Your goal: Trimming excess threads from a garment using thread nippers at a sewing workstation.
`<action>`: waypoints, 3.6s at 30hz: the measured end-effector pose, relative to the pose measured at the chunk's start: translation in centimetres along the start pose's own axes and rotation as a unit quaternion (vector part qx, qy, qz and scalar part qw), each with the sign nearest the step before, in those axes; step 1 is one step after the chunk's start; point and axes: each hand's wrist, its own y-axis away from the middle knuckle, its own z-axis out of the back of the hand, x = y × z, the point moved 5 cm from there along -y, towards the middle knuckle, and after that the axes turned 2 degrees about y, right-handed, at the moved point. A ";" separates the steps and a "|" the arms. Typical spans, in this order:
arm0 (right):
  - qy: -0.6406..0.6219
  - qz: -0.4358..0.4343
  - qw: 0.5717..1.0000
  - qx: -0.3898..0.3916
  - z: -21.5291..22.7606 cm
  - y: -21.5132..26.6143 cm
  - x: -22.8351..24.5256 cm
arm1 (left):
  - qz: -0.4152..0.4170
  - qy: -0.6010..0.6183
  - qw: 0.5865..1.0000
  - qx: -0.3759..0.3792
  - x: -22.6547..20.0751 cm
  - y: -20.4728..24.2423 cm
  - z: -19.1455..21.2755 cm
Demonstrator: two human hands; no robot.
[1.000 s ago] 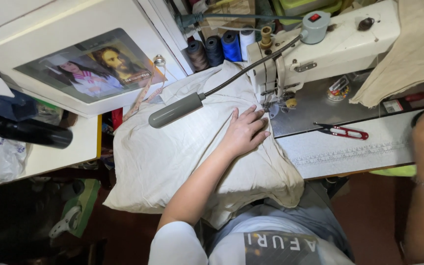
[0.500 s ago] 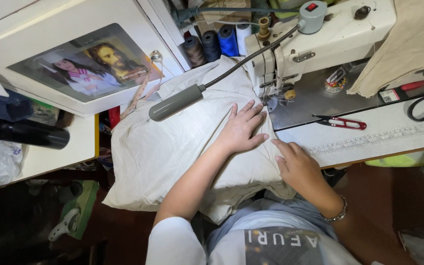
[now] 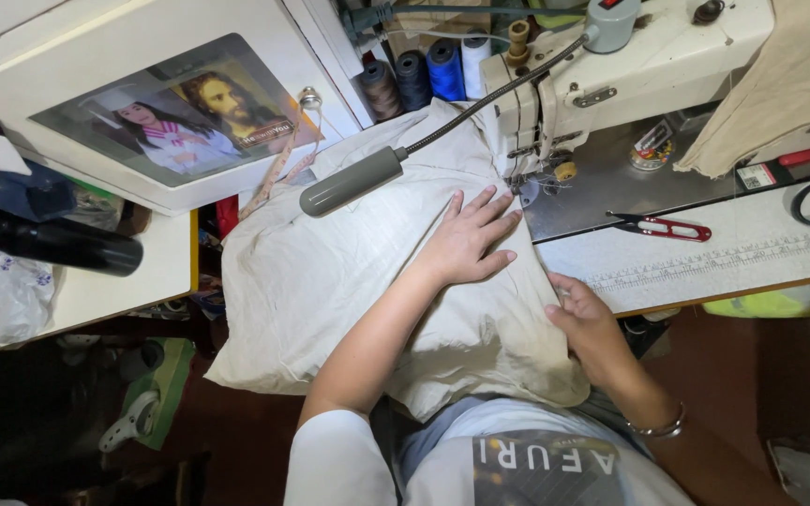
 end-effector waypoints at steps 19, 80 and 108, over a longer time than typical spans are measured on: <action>0.683 -0.058 0.727 0.039 -1.9 3.3 2.0 | 0.063 -0.020 0.997 -0.031 -5.6 4.5 -0.7; 0.682 0.461 0.567 -0.019 -3.0 -1.3 7.1 | 0.054 0.020 0.996 -0.067 -2.8 1.7 -1.5; 0.678 0.500 0.537 -0.045 -2.4 -5.3 7.0 | 0.064 0.034 0.995 -0.061 1.5 -1.2 -1.8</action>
